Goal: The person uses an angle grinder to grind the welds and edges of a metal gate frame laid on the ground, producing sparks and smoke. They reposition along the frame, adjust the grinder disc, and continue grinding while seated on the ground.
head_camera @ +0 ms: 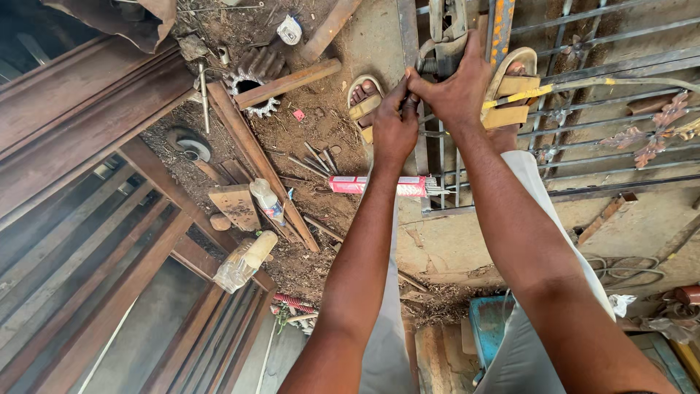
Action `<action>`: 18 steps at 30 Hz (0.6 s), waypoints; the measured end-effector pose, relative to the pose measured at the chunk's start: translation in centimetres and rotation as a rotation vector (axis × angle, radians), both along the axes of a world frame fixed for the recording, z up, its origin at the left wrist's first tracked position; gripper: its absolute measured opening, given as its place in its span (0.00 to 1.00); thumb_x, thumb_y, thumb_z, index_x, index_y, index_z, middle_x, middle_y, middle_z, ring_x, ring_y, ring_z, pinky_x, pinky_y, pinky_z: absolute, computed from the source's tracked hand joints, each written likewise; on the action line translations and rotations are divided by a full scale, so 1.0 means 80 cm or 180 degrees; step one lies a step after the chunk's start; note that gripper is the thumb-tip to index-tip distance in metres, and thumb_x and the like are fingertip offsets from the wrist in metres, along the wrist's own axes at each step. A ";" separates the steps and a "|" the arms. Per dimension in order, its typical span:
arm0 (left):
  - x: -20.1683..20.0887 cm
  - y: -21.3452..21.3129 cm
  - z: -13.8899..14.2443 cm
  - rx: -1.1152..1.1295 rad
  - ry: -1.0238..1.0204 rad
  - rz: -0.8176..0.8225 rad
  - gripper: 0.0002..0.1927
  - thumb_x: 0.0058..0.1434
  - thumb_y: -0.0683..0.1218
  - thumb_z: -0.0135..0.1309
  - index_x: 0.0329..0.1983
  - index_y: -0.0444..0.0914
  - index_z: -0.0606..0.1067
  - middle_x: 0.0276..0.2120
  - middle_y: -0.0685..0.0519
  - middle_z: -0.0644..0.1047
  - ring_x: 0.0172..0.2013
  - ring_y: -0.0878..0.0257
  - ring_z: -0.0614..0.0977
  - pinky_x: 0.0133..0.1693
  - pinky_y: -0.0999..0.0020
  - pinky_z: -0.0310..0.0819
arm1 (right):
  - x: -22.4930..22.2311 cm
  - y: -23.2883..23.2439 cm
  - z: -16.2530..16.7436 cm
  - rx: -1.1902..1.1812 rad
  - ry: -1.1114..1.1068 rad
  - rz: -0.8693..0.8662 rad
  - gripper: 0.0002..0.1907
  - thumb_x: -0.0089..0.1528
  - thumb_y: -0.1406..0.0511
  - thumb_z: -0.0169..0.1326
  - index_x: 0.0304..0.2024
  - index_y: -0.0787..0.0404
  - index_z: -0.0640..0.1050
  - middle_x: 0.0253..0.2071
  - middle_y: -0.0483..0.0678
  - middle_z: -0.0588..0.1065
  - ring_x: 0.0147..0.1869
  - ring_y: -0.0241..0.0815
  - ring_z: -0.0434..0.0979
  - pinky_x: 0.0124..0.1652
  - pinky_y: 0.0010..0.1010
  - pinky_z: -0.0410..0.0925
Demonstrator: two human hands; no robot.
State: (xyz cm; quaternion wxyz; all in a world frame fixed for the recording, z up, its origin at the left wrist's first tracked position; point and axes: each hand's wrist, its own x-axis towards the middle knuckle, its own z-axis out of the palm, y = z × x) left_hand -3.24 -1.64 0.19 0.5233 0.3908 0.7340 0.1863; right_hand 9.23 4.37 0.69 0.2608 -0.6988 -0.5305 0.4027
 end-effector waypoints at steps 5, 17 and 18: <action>-0.002 0.011 0.008 -0.0340 -0.0153 0.0059 0.22 0.69 0.44 0.50 0.66 0.38 0.72 0.51 0.40 0.81 0.40 0.53 0.87 0.44 0.61 0.81 | -0.003 0.004 0.003 0.0011 -0.0015 -0.0066 0.41 0.54 0.55 0.79 0.54 0.69 0.67 0.39 0.57 0.79 0.41 0.55 0.82 0.43 0.42 0.75; 0.000 0.000 0.000 0.0337 -0.0168 0.0101 0.19 0.72 0.43 0.52 0.65 0.35 0.73 0.52 0.38 0.81 0.48 0.53 0.86 0.50 0.62 0.80 | -0.004 0.007 0.009 0.0279 0.0246 -0.0003 0.40 0.56 0.59 0.78 0.58 0.71 0.68 0.44 0.58 0.80 0.45 0.54 0.83 0.47 0.41 0.76; 0.000 0.000 0.001 0.0182 -0.0178 0.0159 0.19 0.71 0.43 0.52 0.65 0.35 0.73 0.51 0.38 0.82 0.46 0.53 0.86 0.48 0.62 0.80 | -0.004 0.006 0.008 0.0254 0.0171 0.0020 0.40 0.56 0.59 0.78 0.57 0.70 0.68 0.44 0.58 0.80 0.44 0.55 0.82 0.47 0.41 0.76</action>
